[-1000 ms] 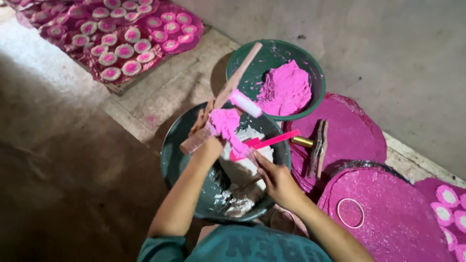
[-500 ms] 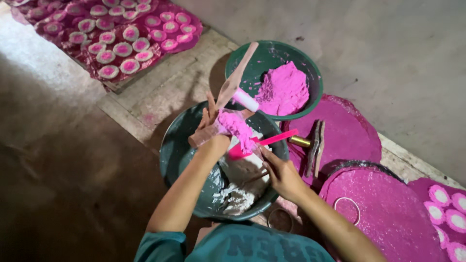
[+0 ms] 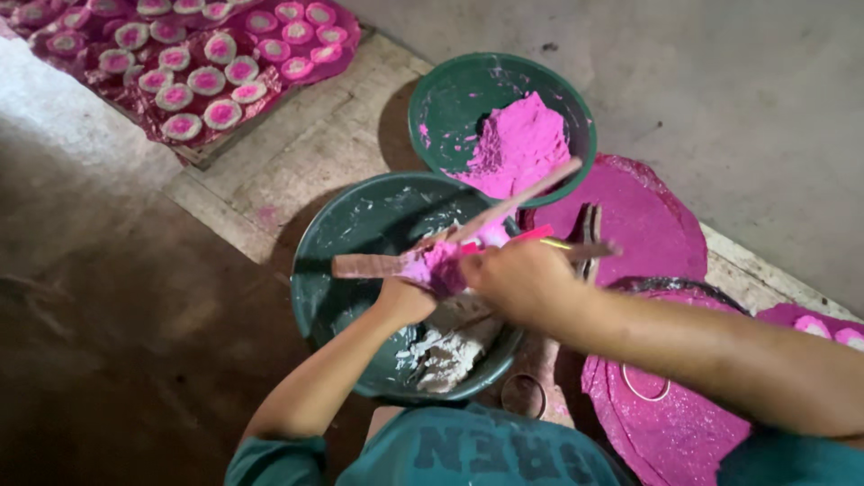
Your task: The person uses a wooden mallet to press a metal ring into a pink glittery sheet, creating circular cutouts. They then scoop white powder from a green bucket and apply it to the cutouts using a pink spatula. The finished pink and white circular items are arranged on a nearby tray.
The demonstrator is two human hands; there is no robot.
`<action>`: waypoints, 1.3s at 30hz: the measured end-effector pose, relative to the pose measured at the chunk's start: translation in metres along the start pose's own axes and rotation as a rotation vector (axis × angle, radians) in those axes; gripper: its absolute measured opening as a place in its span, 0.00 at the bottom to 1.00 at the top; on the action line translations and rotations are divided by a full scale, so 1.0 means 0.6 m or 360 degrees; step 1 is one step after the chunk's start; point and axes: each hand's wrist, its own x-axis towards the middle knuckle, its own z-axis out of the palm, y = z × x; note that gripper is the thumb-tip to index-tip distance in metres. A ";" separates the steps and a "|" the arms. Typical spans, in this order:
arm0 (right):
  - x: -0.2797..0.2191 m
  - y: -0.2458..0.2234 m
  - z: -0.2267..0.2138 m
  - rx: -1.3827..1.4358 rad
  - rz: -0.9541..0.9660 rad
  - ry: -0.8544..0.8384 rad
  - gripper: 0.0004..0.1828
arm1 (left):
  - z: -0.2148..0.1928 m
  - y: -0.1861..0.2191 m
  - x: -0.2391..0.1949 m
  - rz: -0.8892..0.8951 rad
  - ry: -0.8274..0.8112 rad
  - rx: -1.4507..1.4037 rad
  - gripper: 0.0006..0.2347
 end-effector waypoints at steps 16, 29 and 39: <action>0.016 -0.026 0.012 -0.0250 -0.0166 0.0238 0.12 | -0.021 -0.020 -0.007 -0.0694 -0.0259 -0.1354 0.25; -0.013 0.002 -0.048 -0.0162 -0.0052 0.0236 0.12 | -0.055 -0.035 -0.004 0.0072 -0.0175 0.0055 0.22; -0.064 0.037 -0.086 0.0173 0.0158 -0.0104 0.15 | -0.097 -0.037 0.018 -0.0362 -0.0100 0.0085 0.23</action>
